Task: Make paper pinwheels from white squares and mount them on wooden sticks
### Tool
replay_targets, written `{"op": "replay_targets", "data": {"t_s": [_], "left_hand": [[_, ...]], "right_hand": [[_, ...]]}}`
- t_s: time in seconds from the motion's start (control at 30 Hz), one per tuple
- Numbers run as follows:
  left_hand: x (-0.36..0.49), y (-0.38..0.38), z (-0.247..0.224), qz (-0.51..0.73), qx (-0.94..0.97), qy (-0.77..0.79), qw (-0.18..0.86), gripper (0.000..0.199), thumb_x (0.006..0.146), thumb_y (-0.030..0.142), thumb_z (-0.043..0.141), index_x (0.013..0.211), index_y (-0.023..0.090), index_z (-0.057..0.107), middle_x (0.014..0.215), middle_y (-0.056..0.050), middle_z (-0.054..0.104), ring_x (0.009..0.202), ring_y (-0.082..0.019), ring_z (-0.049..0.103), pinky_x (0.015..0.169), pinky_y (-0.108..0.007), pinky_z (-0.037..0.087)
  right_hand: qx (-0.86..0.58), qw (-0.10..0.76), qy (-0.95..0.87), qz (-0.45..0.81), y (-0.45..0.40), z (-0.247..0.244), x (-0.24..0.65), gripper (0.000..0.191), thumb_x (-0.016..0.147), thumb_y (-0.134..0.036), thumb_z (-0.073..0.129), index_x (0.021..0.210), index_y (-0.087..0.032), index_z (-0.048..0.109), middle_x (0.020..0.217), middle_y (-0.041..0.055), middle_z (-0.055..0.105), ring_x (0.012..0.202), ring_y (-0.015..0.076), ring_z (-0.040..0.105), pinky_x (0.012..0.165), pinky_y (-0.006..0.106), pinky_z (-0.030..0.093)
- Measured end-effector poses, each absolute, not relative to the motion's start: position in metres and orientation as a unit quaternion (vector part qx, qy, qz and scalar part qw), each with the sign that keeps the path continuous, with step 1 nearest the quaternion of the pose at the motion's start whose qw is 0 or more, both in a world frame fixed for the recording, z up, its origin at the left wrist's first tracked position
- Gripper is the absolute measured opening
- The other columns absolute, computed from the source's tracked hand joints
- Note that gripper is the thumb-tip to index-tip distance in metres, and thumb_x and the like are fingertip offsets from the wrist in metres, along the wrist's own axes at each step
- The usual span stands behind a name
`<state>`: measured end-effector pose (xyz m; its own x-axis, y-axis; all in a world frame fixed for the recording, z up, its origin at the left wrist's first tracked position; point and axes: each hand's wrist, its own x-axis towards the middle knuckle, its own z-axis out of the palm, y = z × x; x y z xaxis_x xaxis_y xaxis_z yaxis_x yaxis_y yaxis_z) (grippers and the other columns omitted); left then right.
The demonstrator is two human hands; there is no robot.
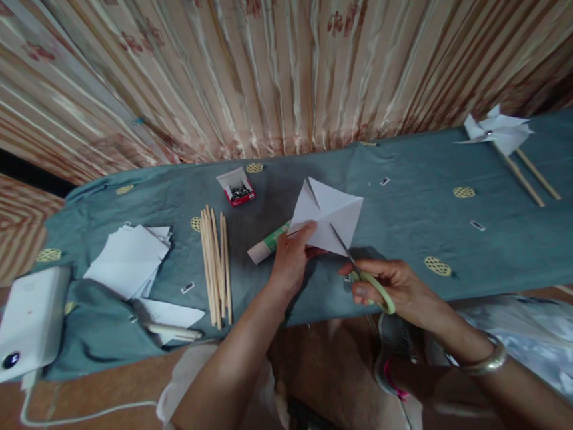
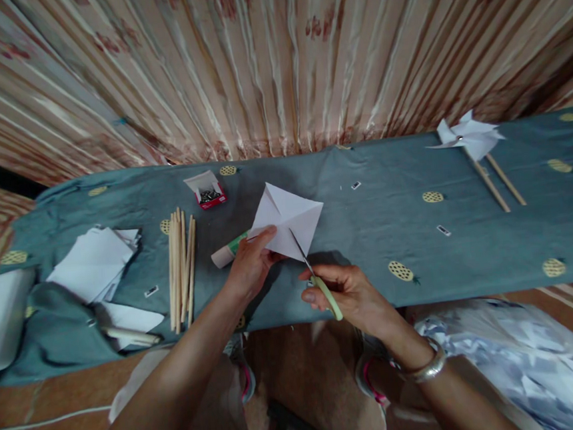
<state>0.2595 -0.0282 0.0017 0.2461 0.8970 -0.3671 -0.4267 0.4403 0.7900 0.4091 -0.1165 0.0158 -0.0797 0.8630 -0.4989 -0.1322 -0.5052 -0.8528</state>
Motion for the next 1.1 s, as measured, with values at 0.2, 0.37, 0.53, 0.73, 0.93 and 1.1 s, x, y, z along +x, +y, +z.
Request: {"op": "replay_targets", "data": {"t_s": [0.2,0.37,0.53,0.73,0.93,1.1], "left_hand": [[0.2600,-0.0284,0.0018,0.445,0.284,0.421,0.737,0.013,0.071,0.027,0.067,0.074,0.015,0.066,0.074,-0.003,0.067,0.065,-0.015,0.061,0.058,-0.027,0.052],[0.2598,-0.0282,0.0015,0.441,0.292,0.424,0.735,0.013,0.071,0.028,0.067,0.073,0.015,0.066,0.073,-0.003,0.067,0.065,-0.016,0.061,0.060,-0.027,0.052],[0.2601,-0.0288,0.0016,0.444,0.283,0.425,0.736,0.012,0.071,0.027,0.066,0.072,0.015,0.065,0.072,-0.002,0.066,0.064,-0.015,0.060,0.057,-0.026,0.051],[0.2605,-0.0297,0.0025,0.440,0.285,0.428,0.736,0.010,0.072,0.026,0.065,0.072,0.016,0.066,0.072,-0.002,0.066,0.064,-0.015,0.060,0.058,-0.026,0.051],[0.2603,-0.0291,0.0020,0.449,0.282,0.420,0.737,0.011,0.071,0.026,0.065,0.073,0.016,0.066,0.071,-0.001,0.066,0.064,-0.013,0.061,0.057,-0.025,0.052],[0.2600,-0.0293,0.0028,0.447,0.278,0.419,0.740,0.011,0.071,0.025,0.066,0.073,0.014,0.065,0.071,-0.002,0.065,0.064,-0.013,0.060,0.056,-0.024,0.051]], "right_hand": [[-0.570,0.379,-0.302,0.663,-0.1161,0.0179,0.4074,0.046,0.047,-0.047,0.089,0.079,-0.018,0.073,0.055,-0.0048,0.060,0.049,0.0074,0.055,0.049,0.020,0.047],[-0.576,0.379,-0.299,0.660,-0.1151,0.0192,0.4068,0.046,0.046,-0.047,0.089,0.078,-0.018,0.073,0.055,-0.0045,0.061,0.049,0.0073,0.056,0.048,0.019,0.046],[-0.575,0.381,-0.303,0.658,-0.1154,0.0185,0.4064,0.046,0.046,-0.048,0.089,0.078,-0.018,0.074,0.053,-0.0042,0.061,0.049,0.0081,0.056,0.048,0.020,0.046],[-0.575,0.383,-0.292,0.662,-0.1152,0.0194,0.4054,0.046,0.045,-0.048,0.089,0.077,-0.018,0.074,0.053,-0.0044,0.061,0.049,0.0073,0.055,0.048,0.018,0.046],[-0.586,0.380,-0.275,0.661,-0.1139,0.0222,0.4033,0.048,0.041,-0.049,0.090,0.074,-0.018,0.073,0.052,-0.0046,0.062,0.047,0.0069,0.055,0.047,0.018,0.046],[-0.587,0.382,-0.290,0.652,-0.1142,0.0233,0.4031,0.048,0.041,-0.051,0.089,0.073,-0.018,0.073,0.050,-0.0043,0.061,0.046,0.0069,0.053,0.046,0.019,0.045]]}}
